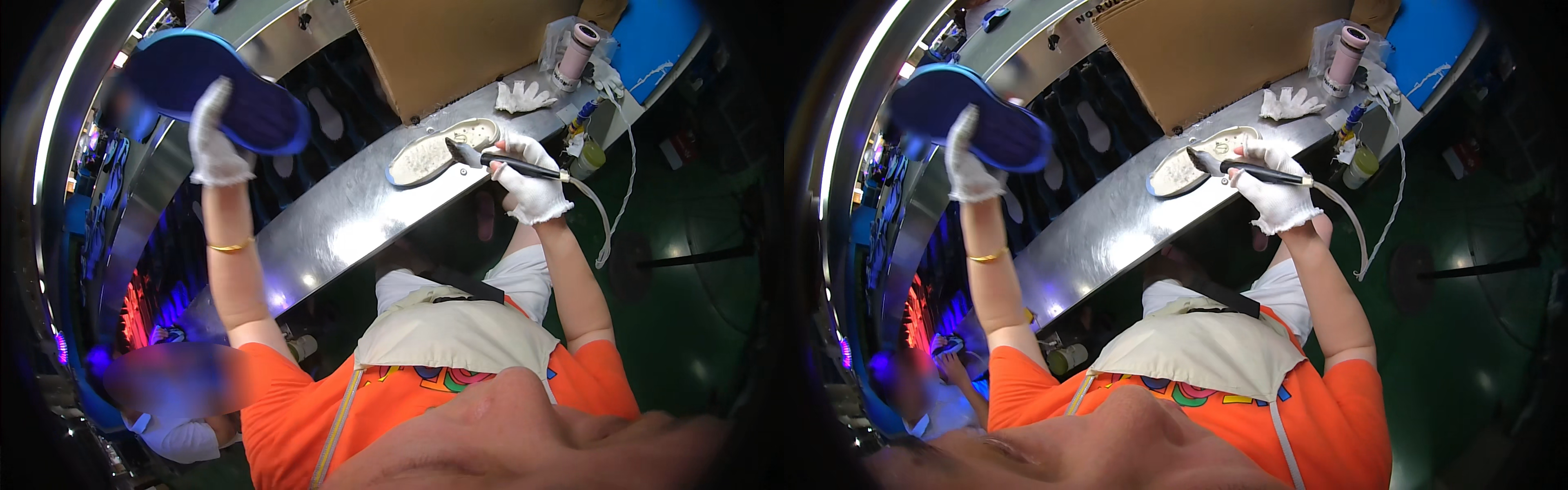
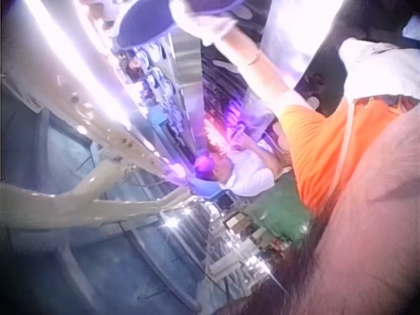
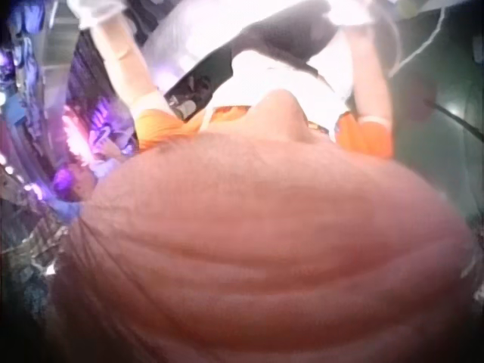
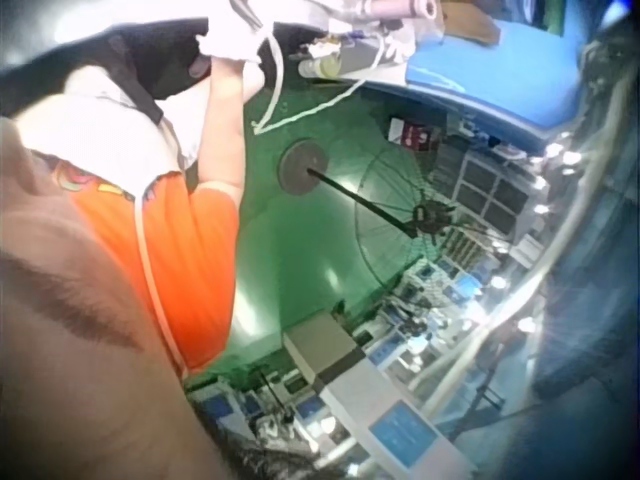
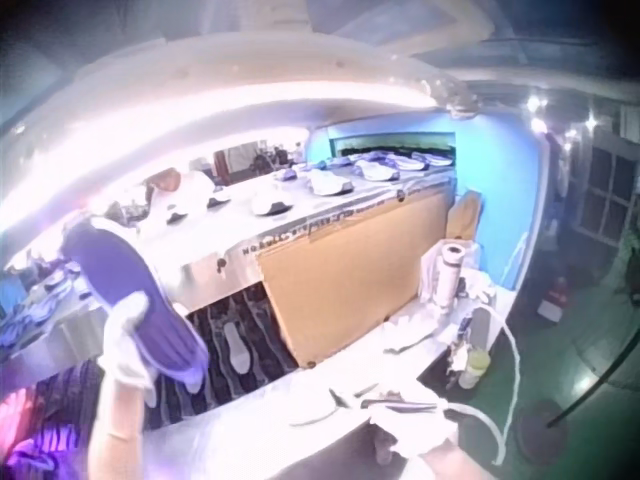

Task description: The person uses a handheld rotary tool to trim excess material from the edges and sole of a blue clog-style shoe. The person repeatedly picks up shoes from a nearby pile, trims them, and places them back down.

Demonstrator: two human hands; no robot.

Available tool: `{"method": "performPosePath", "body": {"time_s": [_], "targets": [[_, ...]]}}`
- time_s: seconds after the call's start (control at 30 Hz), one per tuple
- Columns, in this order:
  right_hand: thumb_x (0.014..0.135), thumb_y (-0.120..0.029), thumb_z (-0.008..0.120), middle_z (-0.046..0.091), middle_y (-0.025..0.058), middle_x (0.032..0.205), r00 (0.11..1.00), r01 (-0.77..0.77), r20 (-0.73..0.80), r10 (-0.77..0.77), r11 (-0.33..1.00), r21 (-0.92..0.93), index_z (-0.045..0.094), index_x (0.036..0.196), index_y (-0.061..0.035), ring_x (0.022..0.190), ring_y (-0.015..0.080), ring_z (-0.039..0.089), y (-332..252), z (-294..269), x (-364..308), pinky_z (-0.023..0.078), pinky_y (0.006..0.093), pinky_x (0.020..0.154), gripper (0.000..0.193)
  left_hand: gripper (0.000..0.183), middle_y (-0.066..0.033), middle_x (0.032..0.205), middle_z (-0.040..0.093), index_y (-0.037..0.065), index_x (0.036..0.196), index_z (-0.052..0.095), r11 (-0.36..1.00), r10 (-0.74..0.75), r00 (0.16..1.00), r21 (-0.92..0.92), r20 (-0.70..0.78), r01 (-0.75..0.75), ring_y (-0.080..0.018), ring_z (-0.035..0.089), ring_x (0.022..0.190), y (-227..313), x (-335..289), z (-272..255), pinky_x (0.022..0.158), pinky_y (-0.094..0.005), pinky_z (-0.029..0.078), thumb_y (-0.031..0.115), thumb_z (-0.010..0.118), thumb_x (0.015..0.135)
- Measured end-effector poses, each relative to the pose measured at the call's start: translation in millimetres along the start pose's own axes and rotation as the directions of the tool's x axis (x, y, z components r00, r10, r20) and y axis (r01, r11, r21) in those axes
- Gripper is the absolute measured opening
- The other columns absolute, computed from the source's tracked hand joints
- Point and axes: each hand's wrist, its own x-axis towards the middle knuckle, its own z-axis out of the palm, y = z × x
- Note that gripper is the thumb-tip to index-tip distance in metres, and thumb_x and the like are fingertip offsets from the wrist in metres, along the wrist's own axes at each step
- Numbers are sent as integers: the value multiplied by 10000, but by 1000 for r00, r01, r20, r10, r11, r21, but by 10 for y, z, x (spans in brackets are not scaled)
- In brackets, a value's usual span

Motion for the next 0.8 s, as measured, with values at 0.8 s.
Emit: {"method": "performPosePath", "body": {"time_s": [0.8], "targets": [[741, 95, 611, 619, 92, 914, 991, 112, 61, -121, 985, 128, 541, 1002, 13, 773, 135, 631, 67, 729, -149, 519, 261, 735, 283, 773, -87, 1305, 469, 117, 1342, 375, 882, -374, 924, -338, -81, 328, -236, 448, 1198, -2335, -1588, 637, 1039, -391, 341, 697, 358, 831]]}}
